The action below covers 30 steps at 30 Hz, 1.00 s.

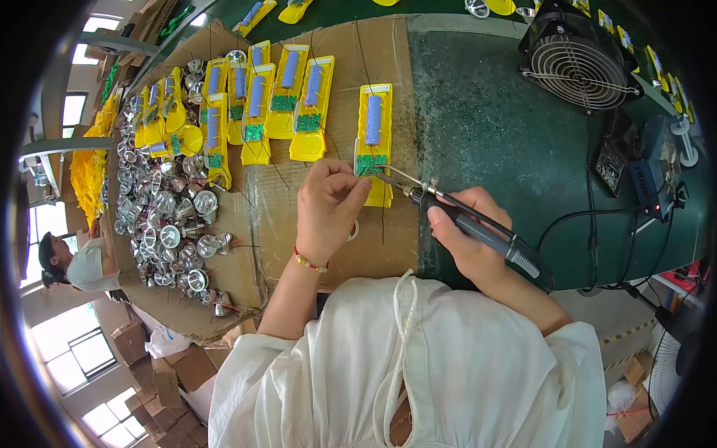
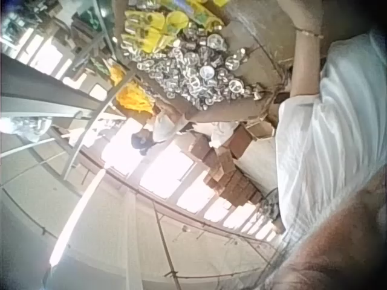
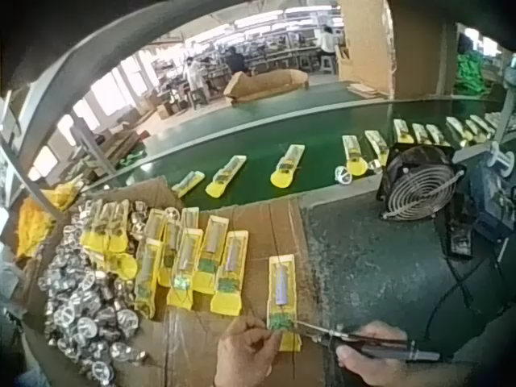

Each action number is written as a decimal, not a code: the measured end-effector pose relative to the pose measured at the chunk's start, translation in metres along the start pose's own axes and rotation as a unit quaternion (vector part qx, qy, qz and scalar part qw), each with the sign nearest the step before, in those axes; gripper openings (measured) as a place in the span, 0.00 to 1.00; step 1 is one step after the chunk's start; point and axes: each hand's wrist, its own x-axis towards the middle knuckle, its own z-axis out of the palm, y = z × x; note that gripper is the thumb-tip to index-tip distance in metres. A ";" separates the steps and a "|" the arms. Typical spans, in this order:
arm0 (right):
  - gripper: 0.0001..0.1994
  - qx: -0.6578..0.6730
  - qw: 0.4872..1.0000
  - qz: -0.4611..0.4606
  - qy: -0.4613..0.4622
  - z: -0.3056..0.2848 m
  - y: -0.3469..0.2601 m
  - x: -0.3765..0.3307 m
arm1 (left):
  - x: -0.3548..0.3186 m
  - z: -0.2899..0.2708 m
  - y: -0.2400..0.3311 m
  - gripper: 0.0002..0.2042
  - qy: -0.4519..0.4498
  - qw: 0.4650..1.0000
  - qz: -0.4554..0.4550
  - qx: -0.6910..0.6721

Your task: Soldering wires to electronic components on a light assembly line.

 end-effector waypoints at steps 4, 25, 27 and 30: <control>0.06 0.017 1.000 0.022 0.015 0.000 -0.005 -0.001 | 0.002 0.002 0.005 0.04 -0.006 1.000 0.003 -0.011; 0.08 0.104 0.988 0.037 0.106 -0.047 0.009 -0.003 | -0.002 -0.022 0.037 0.04 0.085 0.966 0.115 0.216; 0.08 0.095 0.987 0.047 0.118 -0.055 0.013 -0.001 | 0.004 -0.019 0.031 0.03 0.004 0.932 0.157 0.326; 0.07 0.096 0.986 0.055 0.123 -0.063 0.016 0.001 | 0.019 -0.007 0.034 0.02 -0.041 0.942 0.141 0.300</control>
